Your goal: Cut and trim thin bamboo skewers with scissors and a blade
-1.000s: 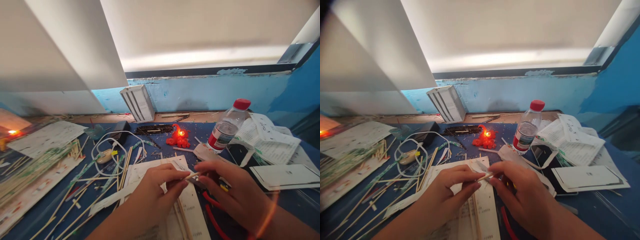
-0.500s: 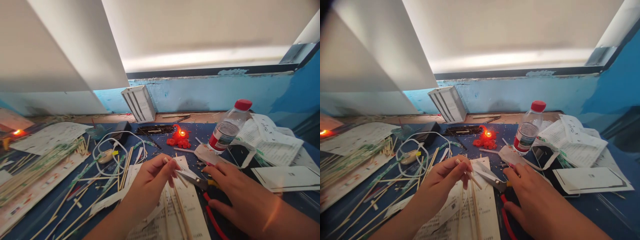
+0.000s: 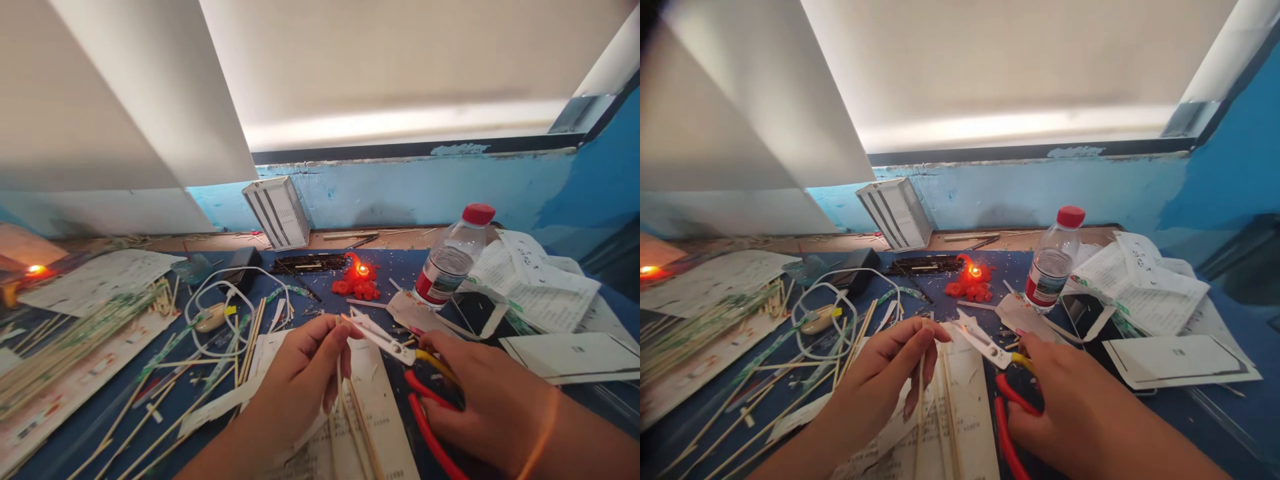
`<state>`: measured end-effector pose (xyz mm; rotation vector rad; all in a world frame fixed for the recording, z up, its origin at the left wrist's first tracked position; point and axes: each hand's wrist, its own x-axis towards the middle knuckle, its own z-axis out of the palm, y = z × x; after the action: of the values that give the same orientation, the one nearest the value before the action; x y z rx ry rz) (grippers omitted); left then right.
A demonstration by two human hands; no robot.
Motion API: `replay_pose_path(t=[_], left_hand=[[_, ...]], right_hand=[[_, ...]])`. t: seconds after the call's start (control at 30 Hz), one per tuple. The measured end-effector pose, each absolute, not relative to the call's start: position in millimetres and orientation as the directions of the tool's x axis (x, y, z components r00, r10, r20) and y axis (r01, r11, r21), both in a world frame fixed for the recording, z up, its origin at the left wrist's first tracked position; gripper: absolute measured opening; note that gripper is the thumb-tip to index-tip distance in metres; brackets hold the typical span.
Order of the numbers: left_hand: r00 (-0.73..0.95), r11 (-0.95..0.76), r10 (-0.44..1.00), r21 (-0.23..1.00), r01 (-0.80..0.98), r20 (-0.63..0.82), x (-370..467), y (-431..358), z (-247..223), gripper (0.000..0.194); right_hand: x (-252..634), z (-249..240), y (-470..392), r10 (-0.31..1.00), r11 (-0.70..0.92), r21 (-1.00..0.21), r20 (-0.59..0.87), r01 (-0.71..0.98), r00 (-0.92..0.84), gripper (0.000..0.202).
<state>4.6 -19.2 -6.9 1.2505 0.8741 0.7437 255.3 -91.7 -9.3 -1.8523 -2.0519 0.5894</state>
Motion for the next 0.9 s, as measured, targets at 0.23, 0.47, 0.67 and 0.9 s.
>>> replay_pose_path(t=[0.23,0.47,0.67,0.9], left_hand=[[0.49,0.13,0.869,0.988,-0.088,-0.07,4.1,-23.9,-5.2,0.028],[0.52,-0.096,0.854,0.984,0.148,0.005,-3.7,-32.6,-5.6,0.033],[0.556,-0.112,0.831,0.975,0.193,-0.015,-4.0,-34.5,-1.6,0.035],[0.535,-0.14,0.845,0.961,0.239,-0.01,-5.1,-35.4,-5.0,0.04]], right_hand=[[243.2,36.7,-93.6,0.984,0.02,-0.811,-0.088,0.584,-0.157,0.042],[234.0,14.8,-106.4,0.982,0.148,-0.737,0.032,0.659,-0.186,0.062],[233.3,6.6,-109.7,0.959,0.277,-0.616,0.136,0.738,-0.248,0.078],[241.1,-6.3,-113.6,0.935,0.352,-0.441,0.201,0.826,-0.292,0.085]])
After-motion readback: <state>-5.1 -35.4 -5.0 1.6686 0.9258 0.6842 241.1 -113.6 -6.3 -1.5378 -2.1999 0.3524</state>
